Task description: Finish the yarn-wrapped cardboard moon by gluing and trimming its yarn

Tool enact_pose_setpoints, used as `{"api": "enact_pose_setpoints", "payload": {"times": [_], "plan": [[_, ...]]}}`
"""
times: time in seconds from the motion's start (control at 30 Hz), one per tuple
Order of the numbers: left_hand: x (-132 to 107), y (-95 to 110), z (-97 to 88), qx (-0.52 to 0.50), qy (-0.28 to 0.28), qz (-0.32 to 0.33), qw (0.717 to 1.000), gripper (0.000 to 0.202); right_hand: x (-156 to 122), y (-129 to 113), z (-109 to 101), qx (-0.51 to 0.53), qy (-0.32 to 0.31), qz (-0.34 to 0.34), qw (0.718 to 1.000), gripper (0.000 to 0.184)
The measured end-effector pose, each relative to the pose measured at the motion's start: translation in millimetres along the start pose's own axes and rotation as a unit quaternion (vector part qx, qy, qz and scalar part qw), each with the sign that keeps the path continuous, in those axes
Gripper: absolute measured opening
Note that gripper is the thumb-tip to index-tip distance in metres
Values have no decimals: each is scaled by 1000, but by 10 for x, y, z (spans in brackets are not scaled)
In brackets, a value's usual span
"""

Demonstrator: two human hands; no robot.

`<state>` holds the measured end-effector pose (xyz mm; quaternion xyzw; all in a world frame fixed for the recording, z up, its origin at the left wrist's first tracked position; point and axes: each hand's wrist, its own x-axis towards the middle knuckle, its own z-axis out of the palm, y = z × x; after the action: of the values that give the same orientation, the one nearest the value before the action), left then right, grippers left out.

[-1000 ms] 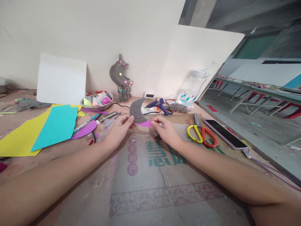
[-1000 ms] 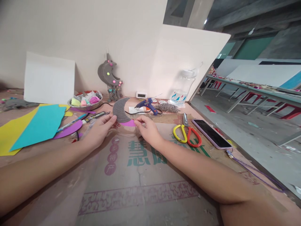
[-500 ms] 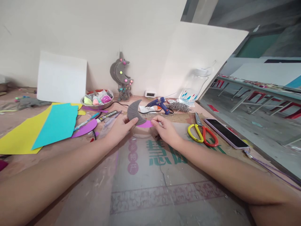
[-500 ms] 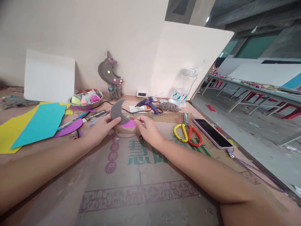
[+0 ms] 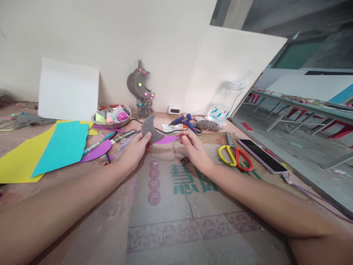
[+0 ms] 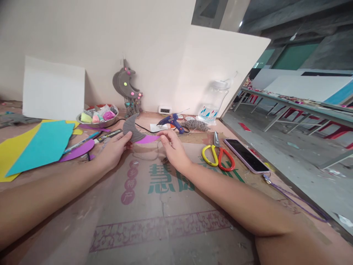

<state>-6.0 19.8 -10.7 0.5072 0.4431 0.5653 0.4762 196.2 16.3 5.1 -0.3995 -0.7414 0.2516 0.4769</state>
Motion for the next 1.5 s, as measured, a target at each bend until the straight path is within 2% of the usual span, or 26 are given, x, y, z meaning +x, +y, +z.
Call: {"api": "enact_pose_setpoints", "payload": {"times": [0.2, 0.4, 0.6, 0.87, 0.93, 1.07, 1.23, 1.37, 1.5], "plan": [[-3, 20, 7, -5, 7, -11, 1000, 23, 47, -16, -29, 17, -5, 53, 998, 24], [17, -34, -27, -6, -15, 3, 1000, 25, 225, 159, -217, 21, -3, 88, 996, 20], [9, -38, -20, 9, -14, 6, 1000, 26, 411, 437, -455, -35, 33, 107, 993, 16], [-4, 17, -13, 77, -4, 21, 997, 35, 491, 512, -693, -181, 17, 88, 979, 22], [7, -3, -21, 84, -14, 34, 996, 35, 540, 575, -700, -207, 9, 84, 975, 16], [15, -29, -27, 96, -23, 45, 994, 36, 727, 728, -680, -240, -22, 98, 965, 37], [4, -4, -11, 93, -27, 44, 994, 34, 978, 823, -558, -264, -60, 129, 954, 33], [-7, 19, -2, 110, -25, 49, 992, 34, 1074, 886, -431, -282, -46, 142, 948, 25], [-10, 26, -2, 106, -26, 46, 993, 34, 1086, 947, -414, -276, -19, 143, 950, 21]]}}
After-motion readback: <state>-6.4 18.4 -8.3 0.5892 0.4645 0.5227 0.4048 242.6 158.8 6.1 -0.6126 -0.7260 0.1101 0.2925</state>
